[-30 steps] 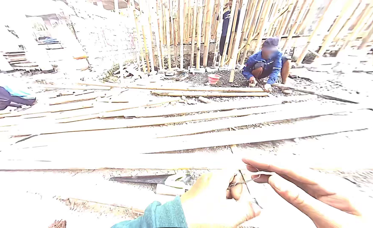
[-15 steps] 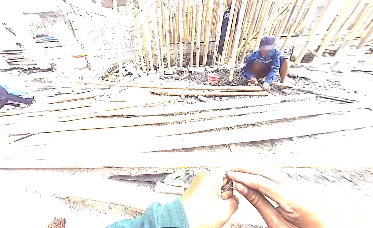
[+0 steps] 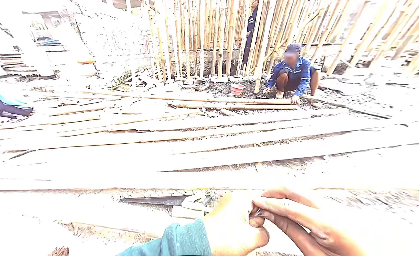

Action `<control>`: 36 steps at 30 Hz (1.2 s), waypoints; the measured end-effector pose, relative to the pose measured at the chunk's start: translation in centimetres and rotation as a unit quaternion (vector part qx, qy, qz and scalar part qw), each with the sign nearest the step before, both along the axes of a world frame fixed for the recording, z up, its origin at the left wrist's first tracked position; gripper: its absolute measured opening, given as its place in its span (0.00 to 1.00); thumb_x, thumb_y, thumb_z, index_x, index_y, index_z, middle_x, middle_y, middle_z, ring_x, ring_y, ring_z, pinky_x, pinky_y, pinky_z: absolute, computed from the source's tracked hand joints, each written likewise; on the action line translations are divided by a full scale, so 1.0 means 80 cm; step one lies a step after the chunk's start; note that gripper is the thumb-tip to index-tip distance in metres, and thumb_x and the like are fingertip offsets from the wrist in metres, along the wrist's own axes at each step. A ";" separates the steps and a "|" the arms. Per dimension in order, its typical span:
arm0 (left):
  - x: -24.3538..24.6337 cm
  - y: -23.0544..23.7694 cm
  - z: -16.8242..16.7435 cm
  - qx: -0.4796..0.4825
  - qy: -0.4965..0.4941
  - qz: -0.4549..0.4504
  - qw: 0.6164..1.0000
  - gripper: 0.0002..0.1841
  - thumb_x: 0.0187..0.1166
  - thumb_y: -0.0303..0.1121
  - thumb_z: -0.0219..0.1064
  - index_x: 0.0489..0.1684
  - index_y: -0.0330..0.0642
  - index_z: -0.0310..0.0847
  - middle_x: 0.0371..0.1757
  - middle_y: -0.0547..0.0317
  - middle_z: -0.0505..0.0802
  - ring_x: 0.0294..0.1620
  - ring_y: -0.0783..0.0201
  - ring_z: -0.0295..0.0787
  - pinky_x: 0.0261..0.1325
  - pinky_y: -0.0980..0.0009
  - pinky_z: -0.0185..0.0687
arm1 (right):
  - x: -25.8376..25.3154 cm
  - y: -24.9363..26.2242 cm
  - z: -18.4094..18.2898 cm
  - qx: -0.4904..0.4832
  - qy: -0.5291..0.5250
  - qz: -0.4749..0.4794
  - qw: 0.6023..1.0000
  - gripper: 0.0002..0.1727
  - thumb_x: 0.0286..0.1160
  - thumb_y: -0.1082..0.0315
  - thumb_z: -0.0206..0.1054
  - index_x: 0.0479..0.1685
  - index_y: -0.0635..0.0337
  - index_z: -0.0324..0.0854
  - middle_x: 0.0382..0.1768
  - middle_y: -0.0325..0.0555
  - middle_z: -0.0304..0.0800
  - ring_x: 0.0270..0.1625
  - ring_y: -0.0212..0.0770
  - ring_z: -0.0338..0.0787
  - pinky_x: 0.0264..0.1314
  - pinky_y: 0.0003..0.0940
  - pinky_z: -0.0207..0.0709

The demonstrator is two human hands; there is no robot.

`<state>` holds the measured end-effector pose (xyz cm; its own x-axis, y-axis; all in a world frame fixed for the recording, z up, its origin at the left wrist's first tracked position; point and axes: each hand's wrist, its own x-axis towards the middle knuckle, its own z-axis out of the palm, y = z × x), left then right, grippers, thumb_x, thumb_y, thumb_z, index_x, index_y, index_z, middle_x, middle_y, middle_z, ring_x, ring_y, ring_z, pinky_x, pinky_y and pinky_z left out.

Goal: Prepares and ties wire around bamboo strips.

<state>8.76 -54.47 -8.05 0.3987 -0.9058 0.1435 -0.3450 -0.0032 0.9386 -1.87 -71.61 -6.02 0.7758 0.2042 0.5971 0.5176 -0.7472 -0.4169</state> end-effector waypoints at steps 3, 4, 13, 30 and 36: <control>-0.001 0.001 0.003 -0.014 0.001 -0.003 1.000 0.08 0.67 0.24 0.68 0.21 0.46 0.75 0.17 0.76 0.71 0.18 0.82 0.62 0.24 0.80 0.56 | -0.001 0.005 0.005 -0.019 -0.023 -0.012 0.999 0.09 0.81 0.68 0.69 0.49 0.61 0.93 0.45 0.54 0.94 0.51 0.37 0.90 0.58 0.26 0.82; -0.002 0.002 0.004 -0.021 0.001 -0.002 1.000 0.07 0.67 0.24 0.68 0.23 0.45 0.76 0.17 0.76 0.71 0.19 0.82 0.62 0.24 0.81 0.57 | -0.002 0.006 0.006 -0.012 -0.020 -0.010 1.000 0.10 0.81 0.68 0.70 0.50 0.62 0.93 0.45 0.54 0.93 0.51 0.37 0.90 0.58 0.25 0.82; -0.003 0.005 0.006 -0.044 -0.017 0.019 0.999 0.10 0.67 0.26 0.69 0.19 0.47 0.73 0.17 0.76 0.69 0.18 0.81 0.60 0.23 0.80 0.54 | -0.005 0.011 0.008 0.036 -0.026 -0.038 0.998 0.08 0.80 0.68 0.71 0.47 0.64 0.90 0.45 0.52 0.95 0.54 0.31 0.91 0.62 0.23 0.82; -0.005 0.004 0.001 -0.077 -0.046 0.024 0.996 0.12 0.67 0.25 0.69 0.16 0.43 0.73 0.17 0.73 0.70 0.19 0.81 0.61 0.24 0.81 0.54 | -0.007 0.011 0.003 0.035 -0.036 -0.051 0.997 0.05 0.79 0.69 0.69 0.41 0.62 0.87 0.42 0.50 0.94 0.54 0.29 0.90 0.62 0.20 0.78; -0.004 0.002 -0.003 -0.076 -0.048 0.028 0.996 0.11 0.67 0.25 0.70 0.16 0.42 0.74 0.17 0.72 0.72 0.19 0.81 0.63 0.24 0.80 0.55 | -0.009 0.007 0.007 0.031 -0.012 -0.031 0.999 0.06 0.79 0.70 0.68 0.42 0.63 0.88 0.45 0.55 0.94 0.55 0.35 0.91 0.62 0.25 0.81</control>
<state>8.46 -54.30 -8.32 0.4260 -0.8474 0.3170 -0.4366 0.1143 0.8924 -2.62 -71.03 -5.50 0.7706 0.1177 0.6264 0.4819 -0.7508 -0.4518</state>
